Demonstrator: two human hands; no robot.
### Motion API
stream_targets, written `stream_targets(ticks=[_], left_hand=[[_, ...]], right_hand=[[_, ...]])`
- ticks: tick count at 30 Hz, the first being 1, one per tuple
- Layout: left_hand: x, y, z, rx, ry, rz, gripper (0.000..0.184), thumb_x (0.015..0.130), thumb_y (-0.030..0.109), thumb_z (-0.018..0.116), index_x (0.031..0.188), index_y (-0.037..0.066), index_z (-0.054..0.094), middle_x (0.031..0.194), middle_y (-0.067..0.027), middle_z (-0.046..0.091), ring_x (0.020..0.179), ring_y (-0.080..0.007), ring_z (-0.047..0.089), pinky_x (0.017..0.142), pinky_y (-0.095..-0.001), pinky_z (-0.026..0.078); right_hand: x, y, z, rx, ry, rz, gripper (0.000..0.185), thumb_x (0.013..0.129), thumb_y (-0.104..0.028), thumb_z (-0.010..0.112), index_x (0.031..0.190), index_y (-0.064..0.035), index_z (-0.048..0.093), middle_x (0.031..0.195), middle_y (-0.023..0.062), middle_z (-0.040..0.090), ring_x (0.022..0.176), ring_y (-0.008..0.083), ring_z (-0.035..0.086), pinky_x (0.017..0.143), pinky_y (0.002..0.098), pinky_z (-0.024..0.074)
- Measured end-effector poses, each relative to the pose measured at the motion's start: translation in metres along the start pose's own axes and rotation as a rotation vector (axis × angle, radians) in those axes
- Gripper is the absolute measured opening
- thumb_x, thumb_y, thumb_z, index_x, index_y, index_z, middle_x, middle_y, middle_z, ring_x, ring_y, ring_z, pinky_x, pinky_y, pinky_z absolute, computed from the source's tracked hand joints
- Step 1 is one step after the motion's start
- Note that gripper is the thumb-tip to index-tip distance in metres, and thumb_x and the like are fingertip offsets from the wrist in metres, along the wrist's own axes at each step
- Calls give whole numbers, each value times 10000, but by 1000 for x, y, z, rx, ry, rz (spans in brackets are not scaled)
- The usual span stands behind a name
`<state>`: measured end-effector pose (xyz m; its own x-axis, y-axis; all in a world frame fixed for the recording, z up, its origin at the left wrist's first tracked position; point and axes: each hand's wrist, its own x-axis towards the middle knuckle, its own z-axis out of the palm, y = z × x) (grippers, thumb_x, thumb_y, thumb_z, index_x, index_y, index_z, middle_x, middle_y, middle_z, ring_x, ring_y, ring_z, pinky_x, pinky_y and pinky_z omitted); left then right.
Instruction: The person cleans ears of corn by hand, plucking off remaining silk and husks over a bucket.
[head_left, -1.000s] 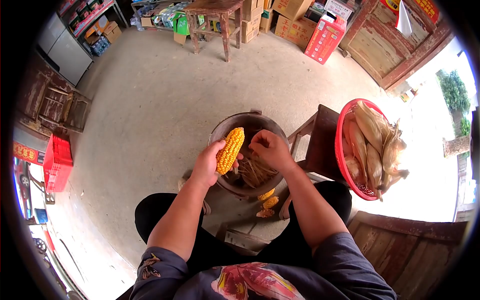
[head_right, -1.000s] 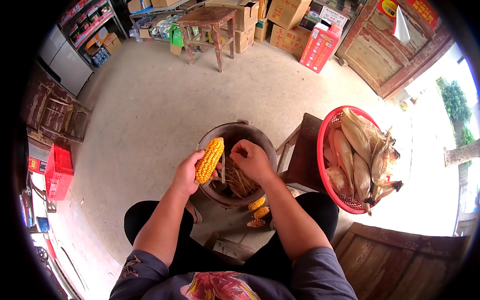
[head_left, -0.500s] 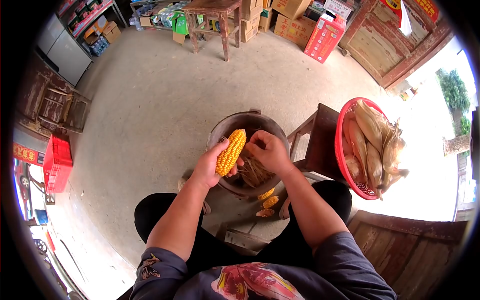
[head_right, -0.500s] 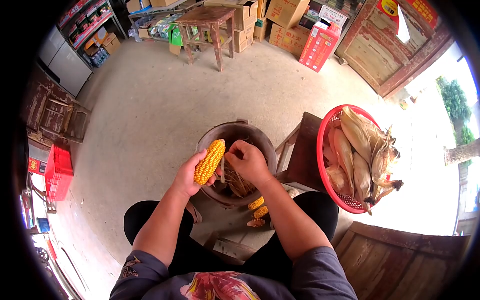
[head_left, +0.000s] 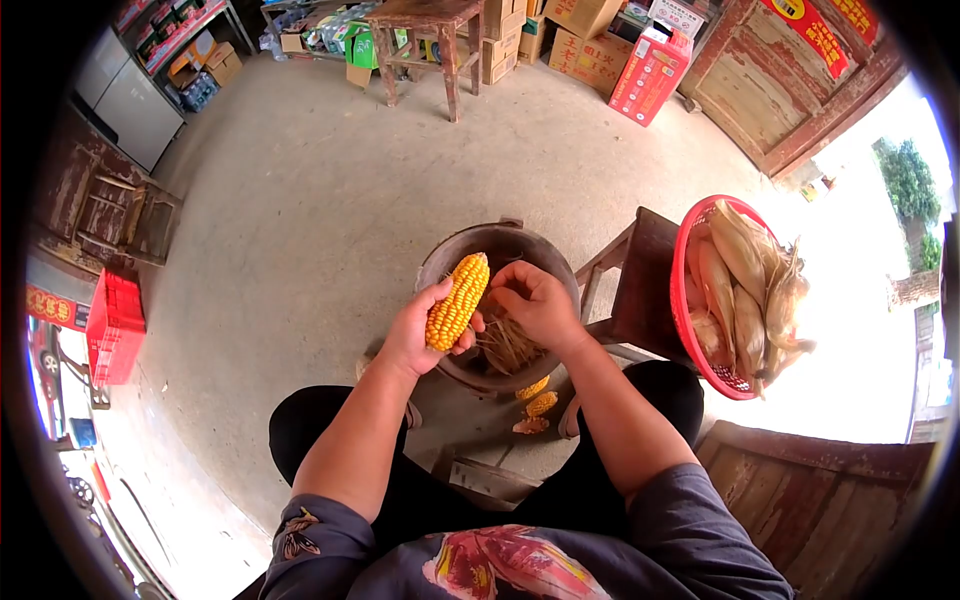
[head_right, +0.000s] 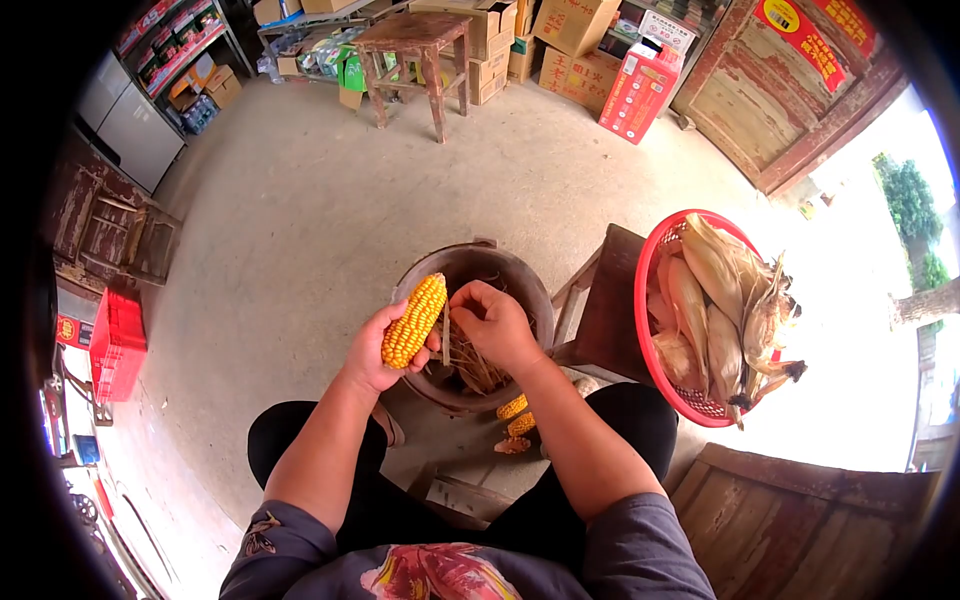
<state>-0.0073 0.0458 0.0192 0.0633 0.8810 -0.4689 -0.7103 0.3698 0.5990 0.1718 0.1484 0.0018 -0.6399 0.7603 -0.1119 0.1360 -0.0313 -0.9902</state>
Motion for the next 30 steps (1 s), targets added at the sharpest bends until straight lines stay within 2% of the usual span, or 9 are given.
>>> stream_targets(ticks=[3, 8, 11, 15, 17, 19, 23, 26, 30], left_hand=[[1, 1, -1, -35, -19, 8, 429, 987, 422, 466, 1177, 58, 589, 810, -158, 680, 549, -225, 627, 462, -301, 458], [3, -1, 1, -35, 50, 27, 423, 986, 415, 469, 1131, 43, 610, 817, -154, 682, 565, -234, 637, 484, -313, 491], [4, -2, 1, -45, 125, 33, 399, 981, 395, 489, 1102, 37, 619, 827, -147, 682, 578, -240, 641, 512, -325, 519], [7, -7, -2, 1, 112, 95, 366, 979, 350, 511, 1148, 38, 603, 909, -116, 685, 666, -227, 661, 559, -340, 549], [7, -8, 0, 27, 115, 128, 363, 980, 335, 512, 1176, 39, 590, 955, -104, 685, 705, -219, 669, 578, -344, 558], [4, -6, 4, 86, 70, 171, 376, 975, 308, 539, 1246, 48, 536, 1050, -70, 650, 817, -171, 654, 592, -324, 552], [4, -8, 8, 272, 79, 266, 387, 966, 289, 535, 1271, 52, 511, 1098, -64, 624, 881, -148, 635, 647, -301, 560], [4, -9, 8, 310, 81, 314, 394, 957, 276, 530, 1276, 47, 503, 1113, -63, 609, 897, -134, 622, 681, -290, 562], [3, -8, 7, 202, 8, 214, 386, 957, 271, 523, 1273, 51, 507, 1111, -61, 621, 896, -146, 633, 675, -301, 565]], right_hand=[[0, -2, -1, 104, -35, -24, 69, 959, -33, 625, 1020, -24, 594, 918, -15, 615, 852, 52, 588, 763, 222, 499], [-10, -25, 11, 199, -54, -103, 80, 931, -1, 643, 999, -23, 607, 904, -12, 625, 854, 60, 601, 777, 229, 505], [-12, -31, 12, -114, -31, -72, 127, 893, -94, 713, 896, 1, 628, 806, 18, 633, 784, 74, 561, 730, 267, 482], [-10, -24, 12, -140, -38, -53, 141, 904, -131, 714, 897, -10, 642, 803, 2, 644, 760, 75, 548, 717, 269, 478], [-10, -20, 12, -4, -59, 41, 147, 914, -151, 709, 904, -15, 655, 798, -14, 646, 753, 63, 553, 702, 259, 482], [-9, -15, 12, 66, -59, 99, 150, 917, -158, 707, 904, -17, 658, 801, -19, 644, 748, 56, 555, 695, 251, 484], [-9, -16, 11, 204, -80, 212, 151, 924, -160, 697, 900, -16, 661, 808, -22, 642, 734, 39, 562, 682, 230, 489], [-9, -13, 10, 231, -82, 222, 101, 913, -116, 676, 905, -17, 660, 814, -26, 641, 721, 47, 554, 673, 230, 483], [-7, 2, 11, 184, -36, 106, 98, 907, -105, 643, 882, -12, 659, 782, -21, 631, 701, 59, 545, 660, 242, 476]])
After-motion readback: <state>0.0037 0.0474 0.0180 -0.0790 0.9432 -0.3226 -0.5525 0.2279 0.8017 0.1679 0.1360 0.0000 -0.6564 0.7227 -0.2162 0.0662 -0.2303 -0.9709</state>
